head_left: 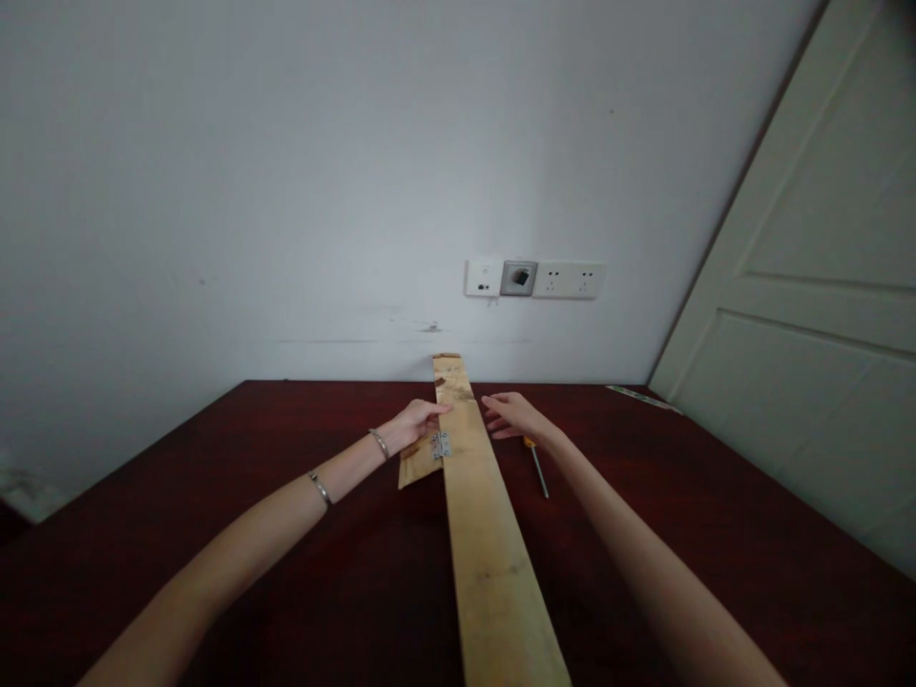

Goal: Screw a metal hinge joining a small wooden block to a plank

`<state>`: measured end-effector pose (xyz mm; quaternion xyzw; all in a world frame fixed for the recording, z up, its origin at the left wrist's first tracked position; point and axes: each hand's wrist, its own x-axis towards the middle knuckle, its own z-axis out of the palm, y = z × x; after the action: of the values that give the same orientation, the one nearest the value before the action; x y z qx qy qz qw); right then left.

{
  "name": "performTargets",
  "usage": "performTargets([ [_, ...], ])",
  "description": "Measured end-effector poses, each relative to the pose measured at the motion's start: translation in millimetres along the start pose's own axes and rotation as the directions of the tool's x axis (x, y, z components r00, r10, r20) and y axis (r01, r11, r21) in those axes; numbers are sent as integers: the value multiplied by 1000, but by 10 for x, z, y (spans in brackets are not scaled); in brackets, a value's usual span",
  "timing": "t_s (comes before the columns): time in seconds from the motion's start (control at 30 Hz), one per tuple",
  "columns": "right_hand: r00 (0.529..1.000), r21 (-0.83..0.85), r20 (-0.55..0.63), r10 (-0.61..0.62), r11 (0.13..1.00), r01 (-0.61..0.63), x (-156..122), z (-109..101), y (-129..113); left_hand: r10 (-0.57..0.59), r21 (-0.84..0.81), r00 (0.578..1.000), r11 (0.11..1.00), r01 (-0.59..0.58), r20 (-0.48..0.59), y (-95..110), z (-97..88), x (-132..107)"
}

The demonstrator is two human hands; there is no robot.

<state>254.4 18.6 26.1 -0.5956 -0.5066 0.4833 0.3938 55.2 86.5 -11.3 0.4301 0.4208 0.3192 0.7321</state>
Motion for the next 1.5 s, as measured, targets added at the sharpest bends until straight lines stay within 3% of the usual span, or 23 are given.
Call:
performTargets([
  [0.1, 993, 118, 116, 3, 993, -16, 202, 61, 65, -6, 2, 1000, 1000, 6, -16, 21, 41, -12],
  [0.2, 989, 211, 148, -25, 978, -7, 293, 145, 141, 11, 4, 1000, 1000, -11, -29, 32, 65, -14],
  [0.5, 991, 407, 56, -118, 909, 85, 405, 318, 267, 74, 26, 997, 997, -74, 0, -20, -18, 22],
  [0.77, 996, 462, 10, -94, 883, 78, 452, 342, 347, 112, 71, 990, 990, -118, 80, -15, -32, -25],
  [1.07, 998, 466, -54, -42, 882, 63, 414, 230, 292, 110, 337, 975, 926, -172, 195, 85, -231, -194],
  [1.27, 996, 460, -75, -38, 885, 69, 420, 207, 288, -39, 460, 966, 884, -86, 255, 43, -407, -233],
  [1.5, 997, 462, -59, -39, 885, 62, 389, 212, 275, -123, 423, 941, 906, -24, 317, 75, -416, -356],
])
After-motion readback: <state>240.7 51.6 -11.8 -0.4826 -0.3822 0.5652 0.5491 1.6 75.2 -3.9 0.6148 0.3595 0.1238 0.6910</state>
